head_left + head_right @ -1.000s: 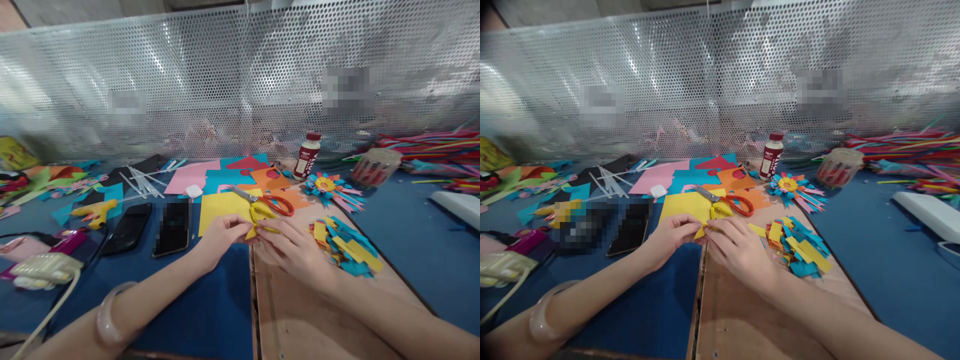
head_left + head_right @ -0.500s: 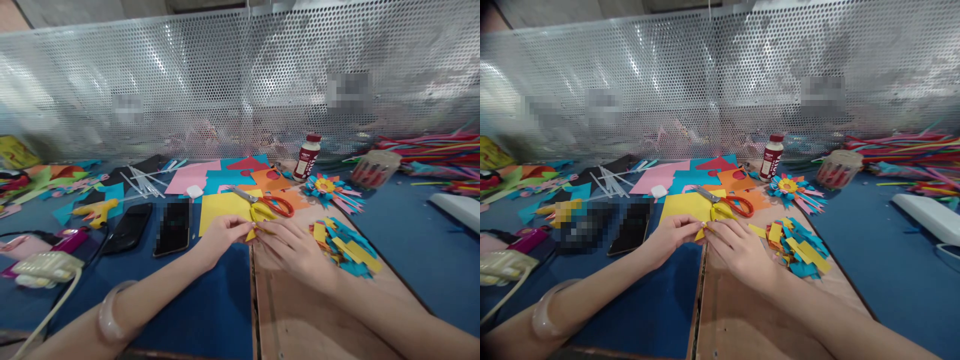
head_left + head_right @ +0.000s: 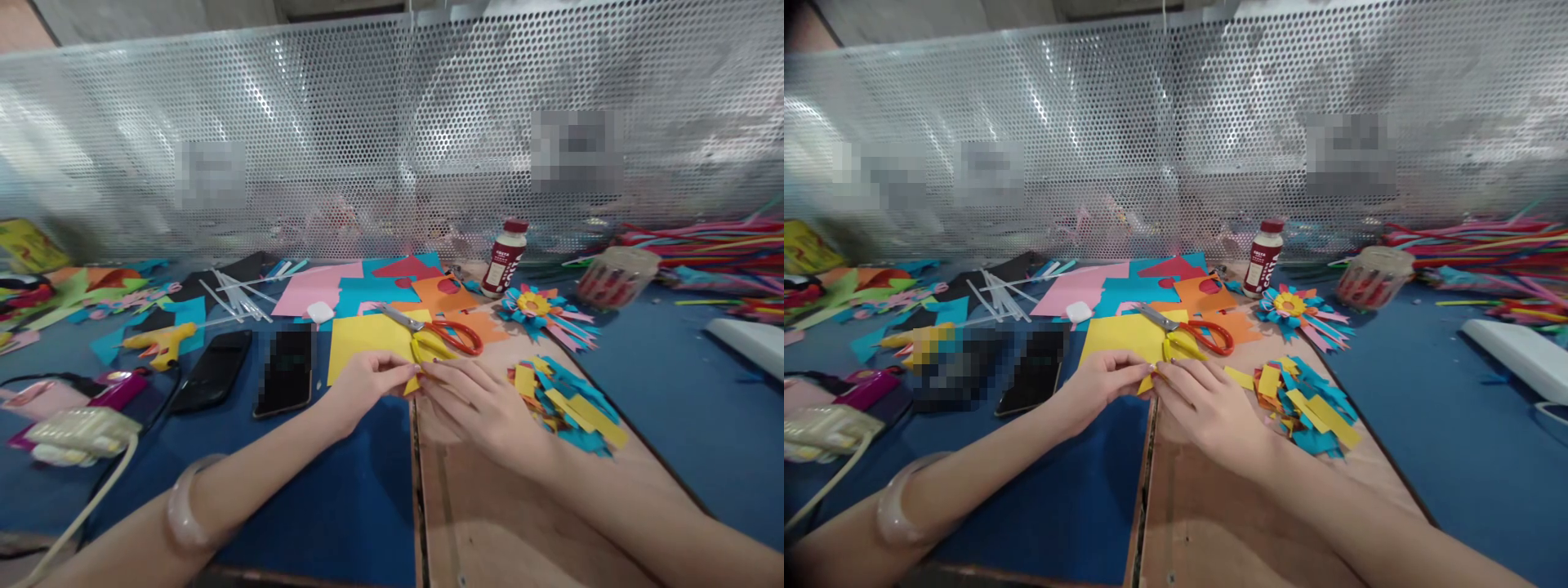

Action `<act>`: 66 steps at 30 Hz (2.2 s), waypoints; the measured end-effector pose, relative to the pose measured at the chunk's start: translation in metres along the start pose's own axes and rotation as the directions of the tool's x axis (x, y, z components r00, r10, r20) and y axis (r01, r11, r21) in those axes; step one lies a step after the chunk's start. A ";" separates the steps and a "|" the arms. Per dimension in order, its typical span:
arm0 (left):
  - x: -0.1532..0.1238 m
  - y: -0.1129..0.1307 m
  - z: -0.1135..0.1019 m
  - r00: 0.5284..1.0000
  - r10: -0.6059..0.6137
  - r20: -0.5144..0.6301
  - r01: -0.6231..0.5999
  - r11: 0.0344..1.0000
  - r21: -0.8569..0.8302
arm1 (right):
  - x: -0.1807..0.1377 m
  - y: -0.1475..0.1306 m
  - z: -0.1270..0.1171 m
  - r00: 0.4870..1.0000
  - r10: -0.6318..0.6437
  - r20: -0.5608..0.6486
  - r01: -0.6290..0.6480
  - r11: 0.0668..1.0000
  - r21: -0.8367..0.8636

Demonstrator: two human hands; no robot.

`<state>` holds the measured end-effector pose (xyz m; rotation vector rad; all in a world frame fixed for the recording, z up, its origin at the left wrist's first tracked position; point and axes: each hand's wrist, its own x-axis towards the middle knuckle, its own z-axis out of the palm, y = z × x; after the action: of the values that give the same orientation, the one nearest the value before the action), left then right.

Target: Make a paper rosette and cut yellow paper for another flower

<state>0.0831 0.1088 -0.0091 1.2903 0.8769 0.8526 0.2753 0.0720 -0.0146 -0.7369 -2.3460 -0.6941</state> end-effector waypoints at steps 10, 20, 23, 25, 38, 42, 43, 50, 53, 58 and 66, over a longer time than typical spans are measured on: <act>-0.001 0.005 0.001 0.996 0.088 -0.021 -0.084 0.984 0.157 | 0.007 -0.011 -0.001 0.831 0.549 0.086 -0.510 0.693 0.509; -0.003 0.007 -0.001 0.987 0.158 -0.013 -0.149 0.952 0.266 | 0.014 -0.015 0.004 0.528 0.667 0.526 -0.797 0.176 0.577; -0.003 0.007 0.000 0.986 0.164 -0.021 -0.152 0.948 0.279 | 0.014 -0.014 0.003 0.503 0.672 0.543 -0.795 0.113 0.596; -0.003 0.007 0.000 0.988 0.151 -0.028 -0.137 0.951 0.276 | 0.015 -0.013 0.003 0.473 0.675 0.566 -0.783 0.028 0.621; 0.000 0.009 -0.007 0.996 -0.035 0.077 0.007 0.943 0.332 | 0.010 -0.010 0.012 0.449 0.623 0.641 -0.697 -0.204 0.687; -0.002 0.009 -0.007 0.990 -0.034 0.137 -0.019 0.929 0.368 | 0.009 -0.004 0.006 0.512 0.578 0.635 -0.773 -0.014 0.635; -0.002 0.009 -0.007 0.987 -0.036 0.155 -0.024 0.929 0.370 | 0.009 -0.003 0.003 0.527 0.569 0.631 -0.779 0.028 0.626; -0.001 0.013 -0.004 0.991 -0.040 0.128 -0.002 0.949 0.314 | 0.014 -0.008 -0.007 0.704 0.581 0.408 -0.692 0.433 0.578; -0.001 0.014 -0.005 0.996 -0.031 0.081 0.008 0.965 0.263 | 0.010 -0.008 -0.003 0.869 0.482 0.110 -0.471 0.740 0.480; -0.002 0.012 -0.005 0.994 -0.013 0.110 -0.010 0.978 0.210 | 0.001 -0.002 0.005 0.969 0.248 -0.005 -0.232 0.911 0.342; 0.000 0.005 -0.006 0.992 0.007 0.128 -0.023 0.992 0.124 | 0.002 -0.002 0.004 0.925 0.378 -0.040 -0.313 0.818 0.482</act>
<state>0.0771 0.1123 -0.0041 1.4457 0.8305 0.7272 0.2712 0.0738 -0.0172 -0.8301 -2.0519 -0.0050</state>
